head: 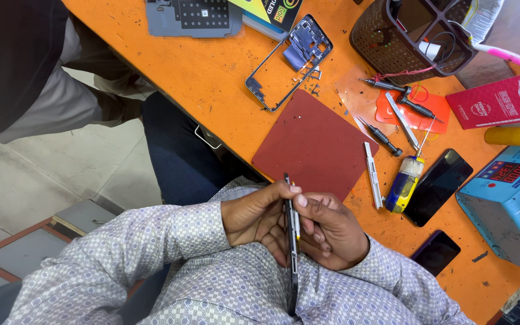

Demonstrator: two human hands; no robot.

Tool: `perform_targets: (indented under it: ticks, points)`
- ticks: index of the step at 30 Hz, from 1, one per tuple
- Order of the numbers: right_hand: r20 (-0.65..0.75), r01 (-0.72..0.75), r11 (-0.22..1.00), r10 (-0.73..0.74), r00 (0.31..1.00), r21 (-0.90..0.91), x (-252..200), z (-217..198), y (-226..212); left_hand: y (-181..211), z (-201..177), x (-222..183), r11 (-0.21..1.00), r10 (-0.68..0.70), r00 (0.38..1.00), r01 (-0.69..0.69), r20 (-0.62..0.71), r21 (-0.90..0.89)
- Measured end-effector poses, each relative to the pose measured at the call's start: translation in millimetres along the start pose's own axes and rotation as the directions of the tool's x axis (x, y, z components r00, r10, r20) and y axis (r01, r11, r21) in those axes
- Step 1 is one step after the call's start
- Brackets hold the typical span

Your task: The person disassembles a mobile phone by removing the sim card tray, prying off the back cover, and then using a small screwdriver to unscrew and remove internal components and the battery.

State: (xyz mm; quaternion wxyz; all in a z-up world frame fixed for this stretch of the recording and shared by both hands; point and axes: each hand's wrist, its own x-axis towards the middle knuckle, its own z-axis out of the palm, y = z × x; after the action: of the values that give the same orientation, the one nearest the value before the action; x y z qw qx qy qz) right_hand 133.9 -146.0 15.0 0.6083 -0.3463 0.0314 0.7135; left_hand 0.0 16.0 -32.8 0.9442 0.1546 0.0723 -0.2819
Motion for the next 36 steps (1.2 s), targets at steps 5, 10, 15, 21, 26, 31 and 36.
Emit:
perform_targets:
  ticks: [5, 10, 15, 21, 26, 31, 36]
  points:
    - [-0.008, 0.042, 0.948, -0.047, 0.999, -0.315, -3.1, 0.3, -10.4, 12.1, 6.2, 7.4, 0.993, -0.111, 0.99, 0.114, -0.081, 0.027]
    - [-0.022, -0.016, 0.957, 0.01, 1.0, -0.29, -5.2, 7.9, -18.5, 15.0, 7.3, 0.8, 0.999, -0.049, 0.997, 0.048, 0.052, 0.014]
    - [-0.015, -0.039, 0.991, 0.037, 0.999, -0.126, -5.4, 9.7, -9.3, 6.9, 1.2, 1.3, 0.998, -0.034, 0.992, 0.041, 0.122, -0.054]
    - [0.003, -0.014, 0.999, 0.014, 1.0, -0.048, -0.8, 3.6, 0.9, -1.7, 0.2, -2.6, 0.996, -0.012, 0.994, 0.021, 0.108, -0.085]
    - [0.015, -0.014, 1.0, 0.014, 1.0, -0.019, -0.6, 0.7, 4.8, -10.1, -4.4, -1.5, 0.994, 0.01, 0.996, -0.001, 0.089, -0.108]
    - [0.017, -0.005, 1.0, 0.005, 1.0, -0.006, -1.4, 1.5, 7.7, -15.2, -7.7, -1.5, 0.991, 0.012, 0.996, 0.001, 0.093, -0.136]
    - [0.054, 0.088, 0.996, -0.088, 0.995, 0.012, -4.5, -11.3, 13.5, -19.6, -11.4, -2.3, 0.986, 0.034, 0.996, -0.02, 0.081, -0.167]
